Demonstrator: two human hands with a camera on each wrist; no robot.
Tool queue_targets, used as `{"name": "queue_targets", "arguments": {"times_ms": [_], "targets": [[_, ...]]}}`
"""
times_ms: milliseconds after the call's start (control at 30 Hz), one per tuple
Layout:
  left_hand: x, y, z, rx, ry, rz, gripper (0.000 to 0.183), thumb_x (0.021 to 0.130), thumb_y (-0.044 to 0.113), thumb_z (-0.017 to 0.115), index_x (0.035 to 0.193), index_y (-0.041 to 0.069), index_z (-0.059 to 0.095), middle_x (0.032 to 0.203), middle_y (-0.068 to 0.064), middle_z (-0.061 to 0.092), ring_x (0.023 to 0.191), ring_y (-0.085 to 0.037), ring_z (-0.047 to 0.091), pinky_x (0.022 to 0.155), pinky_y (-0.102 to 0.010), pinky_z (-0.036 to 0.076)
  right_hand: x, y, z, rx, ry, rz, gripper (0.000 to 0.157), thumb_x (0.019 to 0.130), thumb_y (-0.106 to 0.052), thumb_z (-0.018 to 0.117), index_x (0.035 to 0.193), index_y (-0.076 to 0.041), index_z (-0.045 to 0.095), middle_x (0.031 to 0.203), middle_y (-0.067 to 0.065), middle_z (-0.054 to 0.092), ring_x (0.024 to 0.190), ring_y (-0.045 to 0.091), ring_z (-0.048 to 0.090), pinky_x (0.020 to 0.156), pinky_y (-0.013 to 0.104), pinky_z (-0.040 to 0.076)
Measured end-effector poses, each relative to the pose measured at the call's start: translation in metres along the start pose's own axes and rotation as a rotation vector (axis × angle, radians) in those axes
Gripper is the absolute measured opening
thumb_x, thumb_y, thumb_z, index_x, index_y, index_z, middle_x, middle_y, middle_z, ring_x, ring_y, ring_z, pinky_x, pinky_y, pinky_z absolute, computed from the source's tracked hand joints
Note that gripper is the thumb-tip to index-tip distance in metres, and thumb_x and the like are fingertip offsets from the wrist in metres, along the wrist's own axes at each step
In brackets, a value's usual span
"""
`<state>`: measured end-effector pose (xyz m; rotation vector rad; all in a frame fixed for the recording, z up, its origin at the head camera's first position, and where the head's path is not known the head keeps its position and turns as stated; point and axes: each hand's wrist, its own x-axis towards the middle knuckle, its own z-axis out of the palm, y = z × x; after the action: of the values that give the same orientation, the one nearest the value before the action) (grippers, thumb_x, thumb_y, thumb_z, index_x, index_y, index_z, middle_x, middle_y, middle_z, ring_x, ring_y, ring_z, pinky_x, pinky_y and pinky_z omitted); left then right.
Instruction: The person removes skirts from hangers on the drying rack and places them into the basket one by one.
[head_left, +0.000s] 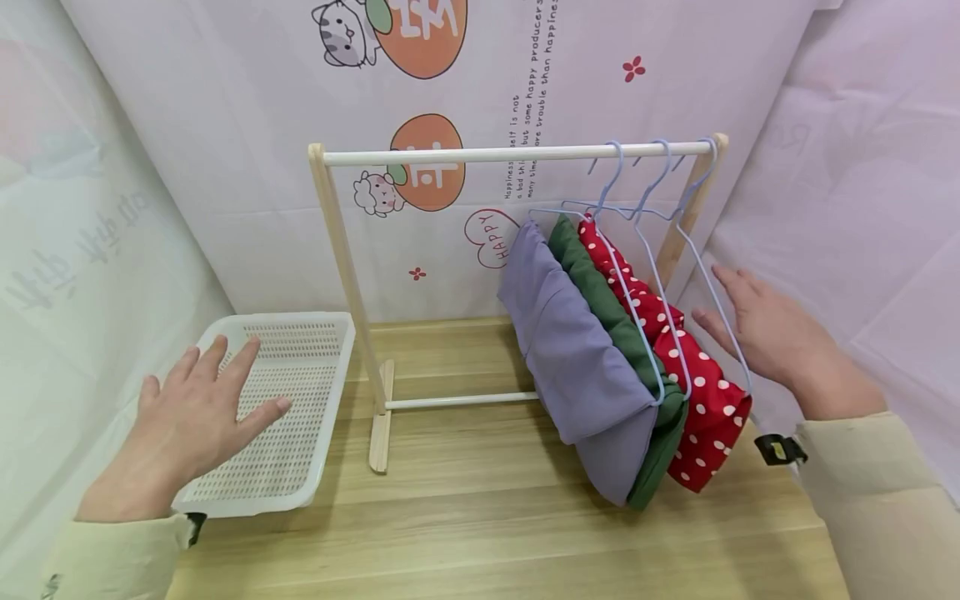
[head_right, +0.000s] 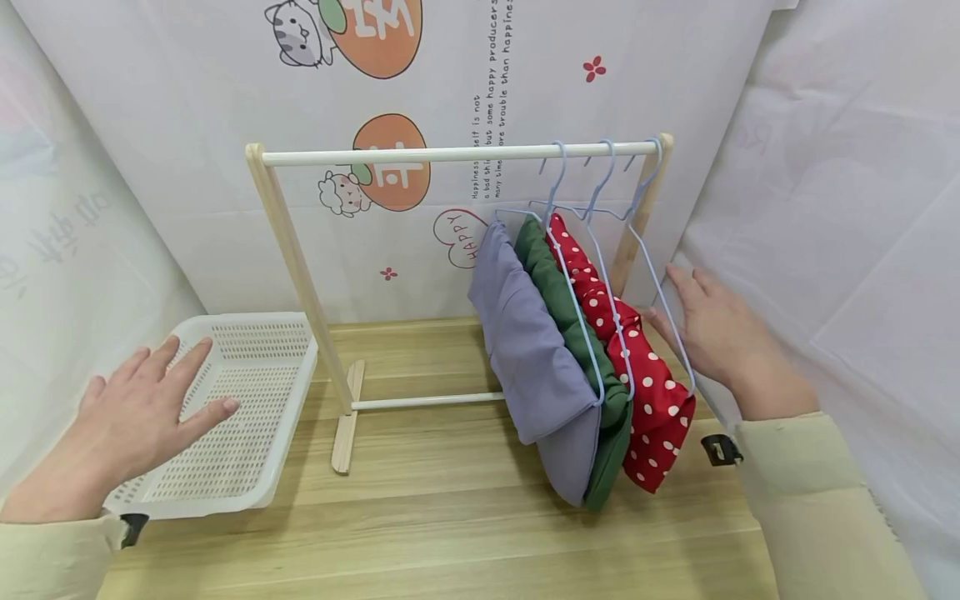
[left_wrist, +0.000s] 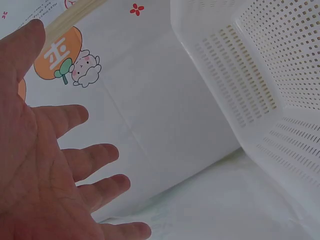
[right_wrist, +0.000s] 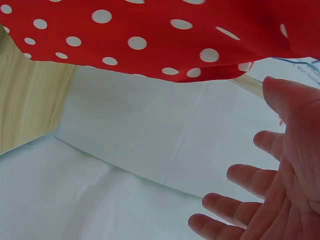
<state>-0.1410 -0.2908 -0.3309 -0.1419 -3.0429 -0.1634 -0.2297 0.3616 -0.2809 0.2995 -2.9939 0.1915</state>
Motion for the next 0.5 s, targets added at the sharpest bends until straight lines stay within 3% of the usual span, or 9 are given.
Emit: {"name": "queue_targets", "arguments": {"times_ms": [267,500], "targets": [[0.000,0.000,0.002,-0.012,-0.010,-0.005,0.102,0.096,0.078,0.048,0.167,0.011,0.017,0.165,-0.036,0.018,0.145,-0.065,0.018,0.099,-0.091,0.015,-0.002,-0.001,-0.010,0.010,0.006,0.031,0.086,0.108,-0.055,0.044,0.166,-0.001,0.011,0.161,0.042,0.022,0.146,0.061,0.024,0.113,0.079,0.022],[0.000,-0.001,0.005,-0.006,-0.007,0.005,0.102,0.096,0.077,0.048,0.166,0.009,0.019,0.164,-0.037,0.021,0.144,-0.065,0.020,0.098,-0.091,0.017,-0.003,-0.002,-0.016,0.008,0.050,-0.005,0.079,0.109,-0.046,0.047,0.166,-0.001,0.013,0.161,0.040,0.025,0.147,0.060,0.025,0.113,0.079,0.024]]}}
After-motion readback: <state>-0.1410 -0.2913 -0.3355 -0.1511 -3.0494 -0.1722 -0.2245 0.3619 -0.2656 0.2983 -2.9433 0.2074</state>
